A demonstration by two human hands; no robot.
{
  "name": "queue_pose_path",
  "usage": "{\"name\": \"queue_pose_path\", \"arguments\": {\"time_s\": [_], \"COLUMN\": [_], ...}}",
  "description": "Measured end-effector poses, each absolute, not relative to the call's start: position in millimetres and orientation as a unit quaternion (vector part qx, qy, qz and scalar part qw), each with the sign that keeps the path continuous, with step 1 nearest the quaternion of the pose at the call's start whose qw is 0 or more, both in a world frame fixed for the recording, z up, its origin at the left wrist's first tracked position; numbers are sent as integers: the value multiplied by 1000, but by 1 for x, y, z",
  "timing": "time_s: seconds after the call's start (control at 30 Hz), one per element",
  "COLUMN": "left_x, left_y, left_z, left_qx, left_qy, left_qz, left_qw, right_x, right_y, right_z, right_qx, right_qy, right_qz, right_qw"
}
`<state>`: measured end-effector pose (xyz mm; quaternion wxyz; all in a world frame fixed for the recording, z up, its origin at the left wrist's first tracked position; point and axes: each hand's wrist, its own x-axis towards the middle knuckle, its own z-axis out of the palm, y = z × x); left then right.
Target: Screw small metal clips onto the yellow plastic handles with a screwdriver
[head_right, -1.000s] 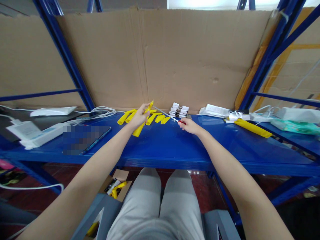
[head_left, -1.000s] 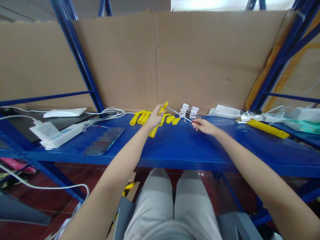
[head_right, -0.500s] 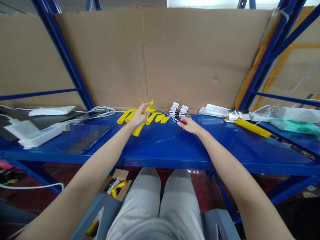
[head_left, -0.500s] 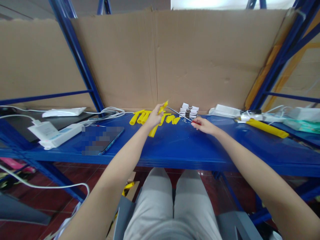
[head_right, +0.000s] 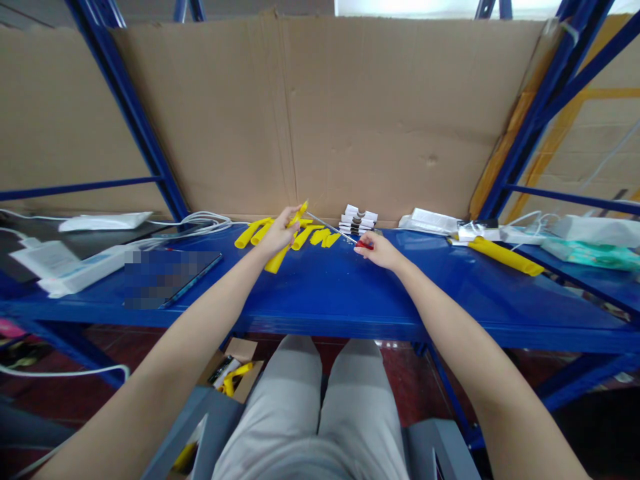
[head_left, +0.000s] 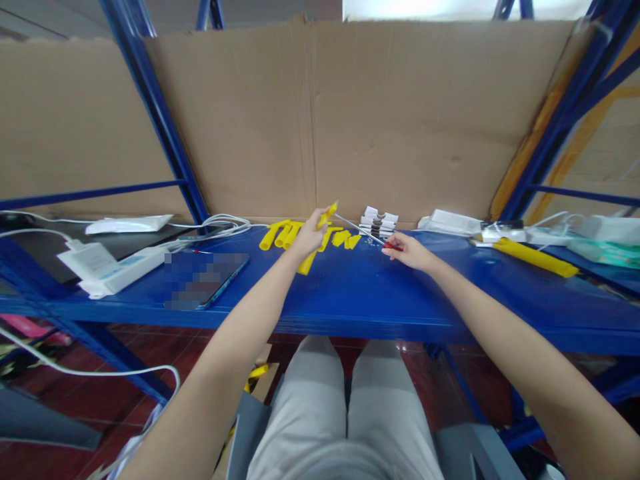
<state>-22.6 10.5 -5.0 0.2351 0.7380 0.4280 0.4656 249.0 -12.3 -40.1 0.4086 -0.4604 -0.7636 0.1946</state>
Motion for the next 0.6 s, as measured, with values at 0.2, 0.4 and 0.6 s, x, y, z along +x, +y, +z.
{"name": "queue_pose_path", "arguments": {"time_s": [0.2,0.4,0.6], "left_x": [-22,-22,-23], "left_y": [10,11,15], "left_z": [-4,-5,-7], "left_qx": [738,729,730], "left_qy": [432,417,420], "left_qz": [461,479,474], "left_qw": [238,255,255], "right_x": [247,245,244], "right_y": [-13,-17,-17], "right_z": [-38,-33,-35], "right_qx": [-495,-498,-489], "right_qy": [-741,-759,-752], "right_qz": [230,225,222], "right_qw": [391,354,383]}}
